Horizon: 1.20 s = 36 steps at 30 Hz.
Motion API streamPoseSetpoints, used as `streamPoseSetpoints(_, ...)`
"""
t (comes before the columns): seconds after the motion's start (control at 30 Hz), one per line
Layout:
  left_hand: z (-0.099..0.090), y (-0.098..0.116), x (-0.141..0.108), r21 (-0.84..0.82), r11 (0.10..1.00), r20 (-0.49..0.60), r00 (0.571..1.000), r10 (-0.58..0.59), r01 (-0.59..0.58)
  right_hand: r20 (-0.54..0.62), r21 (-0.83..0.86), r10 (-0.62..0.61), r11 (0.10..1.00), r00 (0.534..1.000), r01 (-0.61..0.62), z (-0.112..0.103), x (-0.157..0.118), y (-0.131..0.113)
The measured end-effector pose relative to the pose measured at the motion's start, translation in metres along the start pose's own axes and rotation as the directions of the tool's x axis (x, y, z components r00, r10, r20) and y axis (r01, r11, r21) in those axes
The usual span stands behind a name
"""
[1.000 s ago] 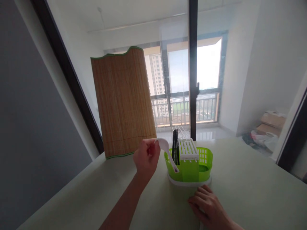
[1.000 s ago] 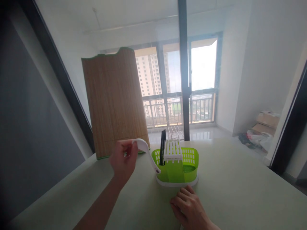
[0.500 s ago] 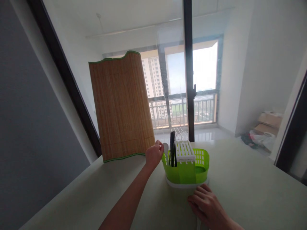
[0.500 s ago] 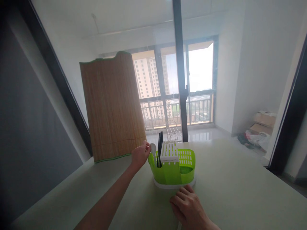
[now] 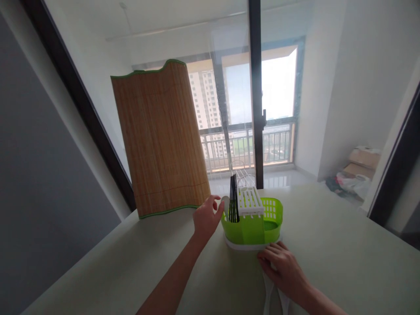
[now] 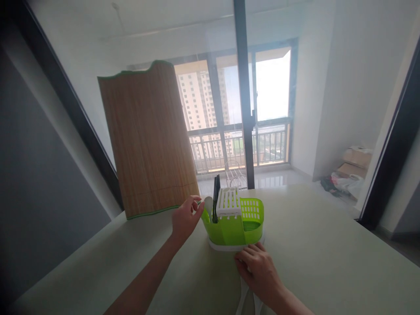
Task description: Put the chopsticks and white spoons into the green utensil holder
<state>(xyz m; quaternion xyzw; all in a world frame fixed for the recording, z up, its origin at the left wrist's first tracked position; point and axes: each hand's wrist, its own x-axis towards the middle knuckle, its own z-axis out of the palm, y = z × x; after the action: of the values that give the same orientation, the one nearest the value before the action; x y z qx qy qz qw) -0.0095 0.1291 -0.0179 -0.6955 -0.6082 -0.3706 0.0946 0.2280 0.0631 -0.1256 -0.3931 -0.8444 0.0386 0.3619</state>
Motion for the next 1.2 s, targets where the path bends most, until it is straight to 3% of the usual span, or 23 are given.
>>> streamPoseSetpoints(0.07, -0.001, 0.010, -0.028, -0.091, 0.995, 0.013, 0.999, 0.043, -0.042, -0.015, -0.020, 0.133, 0.991, 0.991, -0.133, -0.002, 0.000, 0.005)
streamPoseSetpoints(0.13, 0.005, 0.022, -0.060, -0.176, 0.980, 0.124, 0.985, 0.121, -0.098, 0.005, -0.053, 0.277, 0.960, 0.961, -0.276, -0.004, 0.001, 0.009)
streamPoseSetpoints(0.23, 0.023, 0.038, -0.101, -0.247, 0.964, 0.367, 0.911, 0.188, -0.099, 0.057, -0.113, 0.436, 0.897, 0.898, -0.428, -0.010, 0.003, 0.014)
streamPoseSetpoints(0.3, 0.038, 0.046, -0.117, -0.247, 0.968, 0.496, 0.854, 0.157, -0.035, 0.080, -0.154, 0.500, 0.861, 0.862, -0.485, -0.014, 0.004, 0.016)
streamPoseSetpoints(0.4, 0.057, 0.053, -0.126, -0.224, 0.974, 0.576, 0.812, 0.099, 0.041, 0.115, -0.183, 0.514, 0.852, 0.850, -0.490, -0.018, 0.004, 0.017)
streamPoseSetpoints(0.6, 0.071, 0.058, -0.125, -0.278, 0.938, 0.588, 0.809, -0.002, 0.205, 0.231, -0.165, 0.354, 0.932, 0.906, -0.322, -0.018, 0.003, 0.022)
streamPoseSetpoints(0.8, 0.053, 0.050, -0.115, -0.349, 0.905, 0.473, 0.880, -0.054, 0.243, 0.210, -0.074, 0.295, 0.956, 0.932, -0.285, -0.019, 0.004, 0.019)
streamPoseSetpoints(0.97, 0.025, 0.036, -0.103, -0.376, 0.919, 0.184, 0.981, -0.055, 0.122, 0.207, -0.068, 0.242, 0.970, 0.948, -0.233, -0.016, 0.003, 0.016)
streamPoseSetpoints(1.07, 0.016, 0.028, -0.100, -0.398, 0.914, 0.029, 0.997, -0.078, 0.083, 0.223, -0.102, 0.207, 0.977, 0.953, -0.188, -0.010, 0.001, 0.016)
streamPoseSetpoints(1.2, 0.014, 0.024, -0.102, -0.374, 0.927, -0.083, 0.995, -0.062, 0.026, 0.268, -0.128, 0.190, 0.979, 0.945, -0.160, -0.003, -0.003, 0.012)
